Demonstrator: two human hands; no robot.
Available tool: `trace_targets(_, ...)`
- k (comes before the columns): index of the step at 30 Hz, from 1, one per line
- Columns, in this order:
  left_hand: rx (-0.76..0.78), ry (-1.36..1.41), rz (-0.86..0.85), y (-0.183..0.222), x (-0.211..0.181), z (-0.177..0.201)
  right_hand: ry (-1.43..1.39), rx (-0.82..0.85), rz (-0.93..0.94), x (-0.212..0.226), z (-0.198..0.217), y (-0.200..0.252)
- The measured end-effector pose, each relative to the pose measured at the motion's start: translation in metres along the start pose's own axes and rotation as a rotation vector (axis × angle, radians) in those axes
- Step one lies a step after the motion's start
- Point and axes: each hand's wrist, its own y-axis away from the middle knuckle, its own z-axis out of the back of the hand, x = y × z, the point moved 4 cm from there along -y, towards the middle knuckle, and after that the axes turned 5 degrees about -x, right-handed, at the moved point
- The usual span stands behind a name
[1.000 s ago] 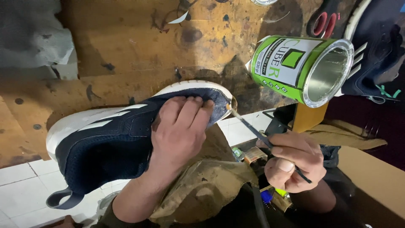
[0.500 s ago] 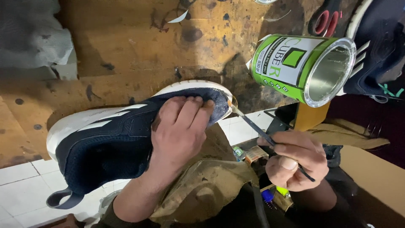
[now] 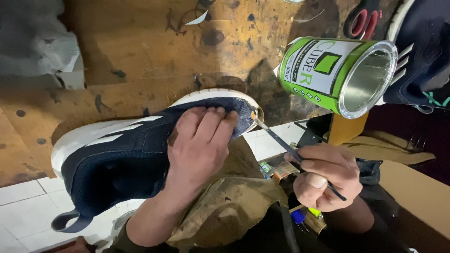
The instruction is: Applying adhesive to the perimeter of a shoe sole using a small brush for repair.
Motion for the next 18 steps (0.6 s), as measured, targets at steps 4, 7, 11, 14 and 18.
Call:
trace_targets(4,-0.042,0.021,-0.003,-0.002,0.000,0.002,0.016,0.030,0.039,-0.003,-0.003,0.008)
trace_targets(7,-0.032,0.029,0.003,-0.001,0.001,0.003,0.106,-0.033,0.113,0.004,-0.003,0.010)
trace_targets(11,0.010,0.017,-0.010,0.004,0.002,0.000,0.186,-0.004,0.096,0.002,-0.002,0.025)
trace_targets(14,-0.008,0.051,-0.005,0.001,0.002,0.002,0.143,-0.156,0.232,0.000,-0.016,0.010)
trace_targets(18,-0.019,0.014,-0.005,0.002,0.000,0.003,0.092,0.083,0.147,-0.001,-0.004,0.020)
